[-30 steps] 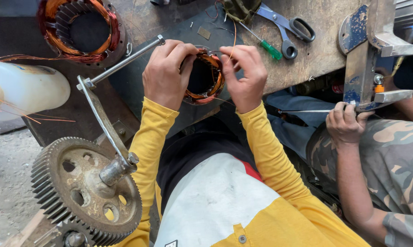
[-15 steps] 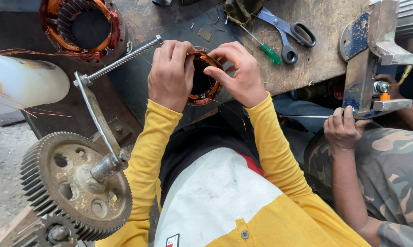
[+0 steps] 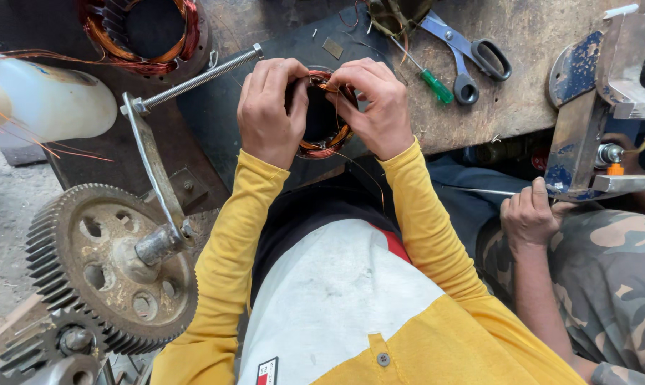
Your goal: The person pours a liquid from a white bottle onto a copper wire, then uses a green-handled screwdriver to scrape the wire. They place the bottle down, wipe the workbench with a cloth, and then use the screwdriver to adjust and secure copper windings on a motor stator.
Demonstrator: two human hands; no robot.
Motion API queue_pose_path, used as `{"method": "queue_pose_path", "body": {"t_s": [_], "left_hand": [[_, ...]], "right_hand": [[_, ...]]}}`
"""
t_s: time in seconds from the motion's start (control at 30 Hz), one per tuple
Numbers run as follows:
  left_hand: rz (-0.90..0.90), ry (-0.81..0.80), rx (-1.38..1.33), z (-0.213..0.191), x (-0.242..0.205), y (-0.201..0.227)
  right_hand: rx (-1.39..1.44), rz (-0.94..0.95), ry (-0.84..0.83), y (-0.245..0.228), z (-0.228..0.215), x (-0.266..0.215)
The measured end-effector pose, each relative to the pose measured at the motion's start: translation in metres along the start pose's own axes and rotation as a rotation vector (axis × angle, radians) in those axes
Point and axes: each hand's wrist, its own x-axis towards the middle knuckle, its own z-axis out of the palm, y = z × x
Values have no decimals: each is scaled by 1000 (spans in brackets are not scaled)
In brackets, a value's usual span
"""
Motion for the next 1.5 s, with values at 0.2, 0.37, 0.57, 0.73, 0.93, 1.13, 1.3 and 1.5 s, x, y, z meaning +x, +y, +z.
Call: {"method": "queue_pose_path", "body": {"t_s": [0.2, 0.37, 0.57, 0.73, 0.93, 1.13, 1.3, 1.5], "left_hand": [[-16, 2, -30, -3, 2, 1], [-2, -61, -15, -9, -2, 4], [-16, -56, 100, 1, 0, 4], [-36, -42, 77, 1, -1, 4], [-70, -59, 38, -4, 0, 4], [-90, -124, -229, -26, 1, -6], [-72, -56, -223, -23, -3, -5], [-18, 10, -46, -23, -3, 0]], "right_hand": [[-82, -101, 29, -3, 1, -2], [-197, -171, 41, -4, 0, -1], [-148, -146, -24, -7, -2, 4], [-149, -173, -61, -9, -3, 10], [-170, -131, -76, -9, -4, 8], [-141, -177, -122, -6, -8, 14], [-300, -260, -102, -12, -4, 19], [-394, -338, -94, -10, -4, 20]]}}
